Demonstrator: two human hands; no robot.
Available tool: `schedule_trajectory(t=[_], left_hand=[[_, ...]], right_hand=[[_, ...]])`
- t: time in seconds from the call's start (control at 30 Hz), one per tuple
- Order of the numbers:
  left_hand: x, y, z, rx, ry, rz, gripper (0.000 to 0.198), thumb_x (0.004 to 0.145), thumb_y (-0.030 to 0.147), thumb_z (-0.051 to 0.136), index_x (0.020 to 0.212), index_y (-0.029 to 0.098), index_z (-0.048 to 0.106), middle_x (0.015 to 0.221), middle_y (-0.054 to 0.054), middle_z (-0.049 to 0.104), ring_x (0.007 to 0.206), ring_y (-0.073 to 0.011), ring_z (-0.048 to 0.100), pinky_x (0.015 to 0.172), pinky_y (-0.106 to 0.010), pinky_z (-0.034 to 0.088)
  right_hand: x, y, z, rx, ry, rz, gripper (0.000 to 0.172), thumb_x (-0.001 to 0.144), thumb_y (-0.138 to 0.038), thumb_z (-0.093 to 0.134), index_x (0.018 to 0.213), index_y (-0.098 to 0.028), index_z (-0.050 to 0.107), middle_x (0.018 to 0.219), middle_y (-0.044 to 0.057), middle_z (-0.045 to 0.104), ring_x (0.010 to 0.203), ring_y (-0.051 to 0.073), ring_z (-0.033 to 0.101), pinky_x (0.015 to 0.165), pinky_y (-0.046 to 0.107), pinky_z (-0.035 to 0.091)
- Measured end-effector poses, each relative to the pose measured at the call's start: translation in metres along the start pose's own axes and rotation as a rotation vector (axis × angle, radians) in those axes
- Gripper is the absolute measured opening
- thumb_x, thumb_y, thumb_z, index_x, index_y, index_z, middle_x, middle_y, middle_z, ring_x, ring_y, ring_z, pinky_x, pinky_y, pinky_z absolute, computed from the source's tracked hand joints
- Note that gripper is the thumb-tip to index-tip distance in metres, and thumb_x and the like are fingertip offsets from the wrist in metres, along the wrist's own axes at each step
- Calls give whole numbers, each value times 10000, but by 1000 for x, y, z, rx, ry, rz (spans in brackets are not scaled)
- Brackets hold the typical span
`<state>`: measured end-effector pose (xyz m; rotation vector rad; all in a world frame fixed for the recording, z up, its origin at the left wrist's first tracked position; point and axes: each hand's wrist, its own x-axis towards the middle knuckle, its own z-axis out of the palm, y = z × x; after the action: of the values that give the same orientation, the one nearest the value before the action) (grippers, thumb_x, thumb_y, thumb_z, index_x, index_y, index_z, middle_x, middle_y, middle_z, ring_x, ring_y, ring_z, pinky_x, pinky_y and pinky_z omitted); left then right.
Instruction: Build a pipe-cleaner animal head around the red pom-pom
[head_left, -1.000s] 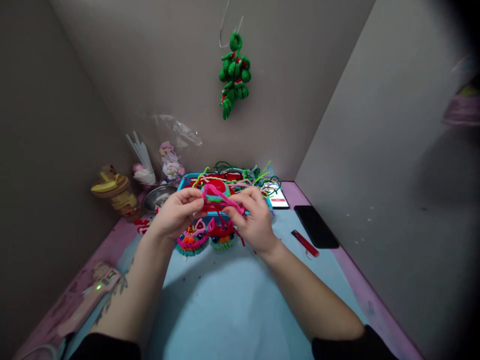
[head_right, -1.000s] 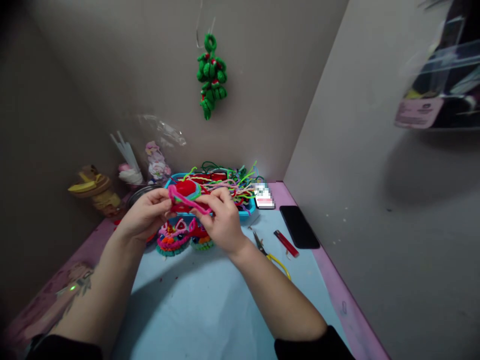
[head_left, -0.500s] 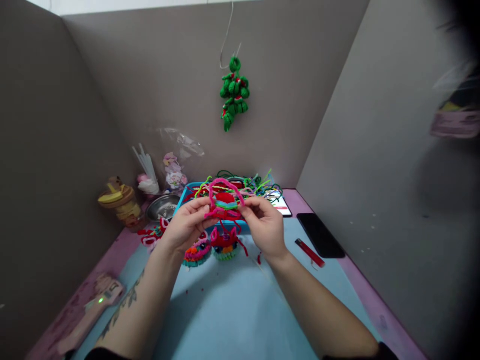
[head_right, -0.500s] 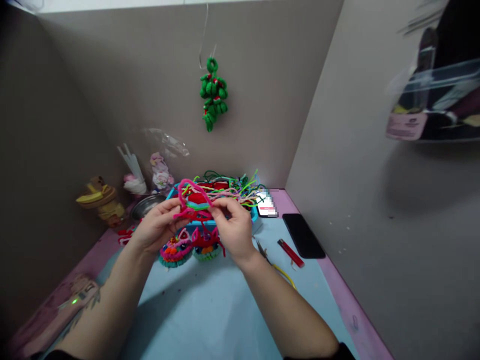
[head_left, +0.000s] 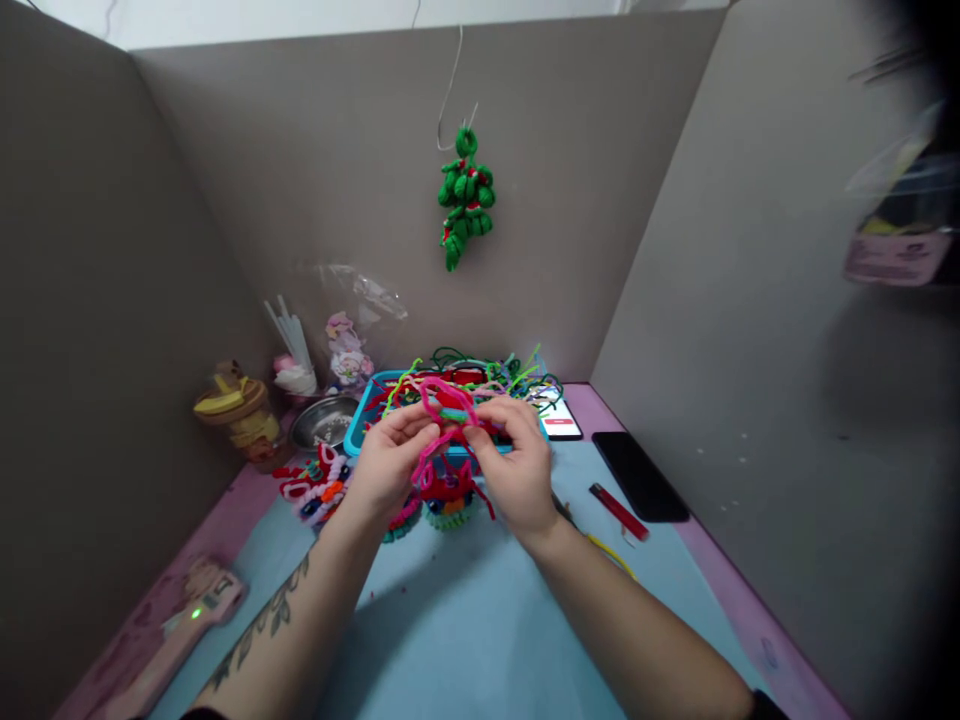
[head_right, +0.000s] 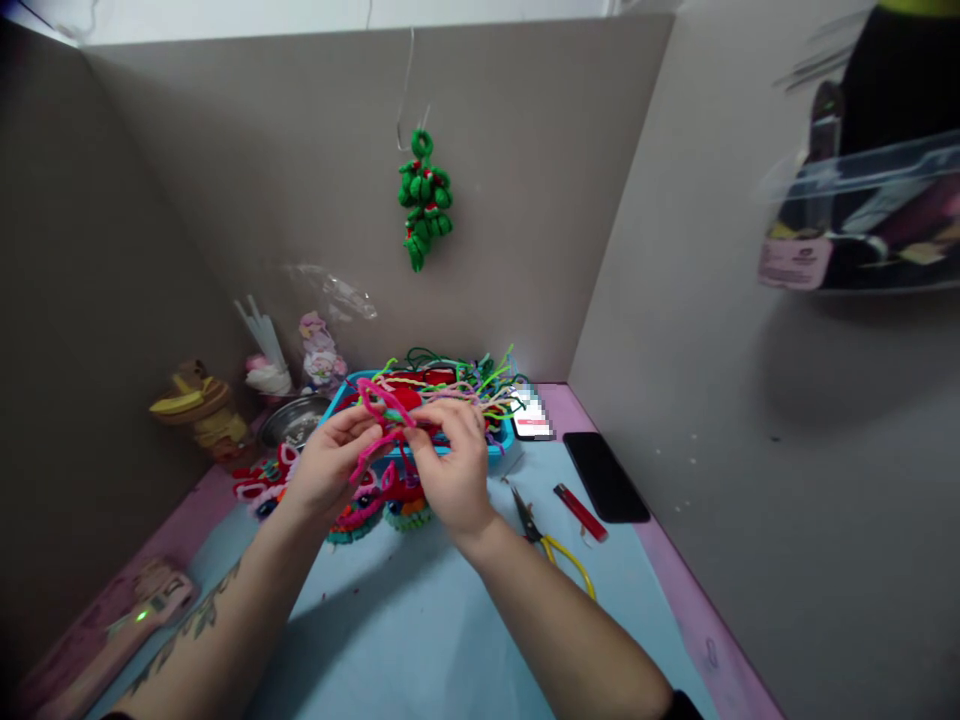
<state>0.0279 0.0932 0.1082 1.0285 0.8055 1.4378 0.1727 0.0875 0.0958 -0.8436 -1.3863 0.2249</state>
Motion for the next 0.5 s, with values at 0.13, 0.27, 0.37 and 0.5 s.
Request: schedule_trajectory(t=[0.13,0.27,0.37,0.5], left_hand=[[2,-4,-1,78,116,145,334,647,250,809,957,170,714,938,-69,748,859,-174,698,821,-289,546],[-2,-10,3,119,129,152,340,639,255,806,953,166,711,946,-74,746,876,-183,693,846,-312,534],[-4,-14,6,138,126,142,312,637,244,799,927,163,716,914,-66,746,861,-180,691,834,-303,533],[-6,-13,7,170,93,171,291,676,238,773,952,166,716,938,-67,743,879,-178,685,835,-299,530]], right_hand=[[-2,5,-1,-67,31,-219,220,798,-114,608,974,-246,591,886,32,574,860,193,560,802,372,482],[-10,8,3,-224,-207,-411,335,818,-61,527,1066,-264,624,903,54,581,861,195,565,791,361,508],[-14,9,6,-253,-244,-414,326,835,-65,502,1070,-245,639,920,71,596,878,198,585,790,353,530],[-14,9,4,-166,-207,-455,329,839,-50,483,1059,-241,635,938,66,642,880,186,619,795,348,546]])
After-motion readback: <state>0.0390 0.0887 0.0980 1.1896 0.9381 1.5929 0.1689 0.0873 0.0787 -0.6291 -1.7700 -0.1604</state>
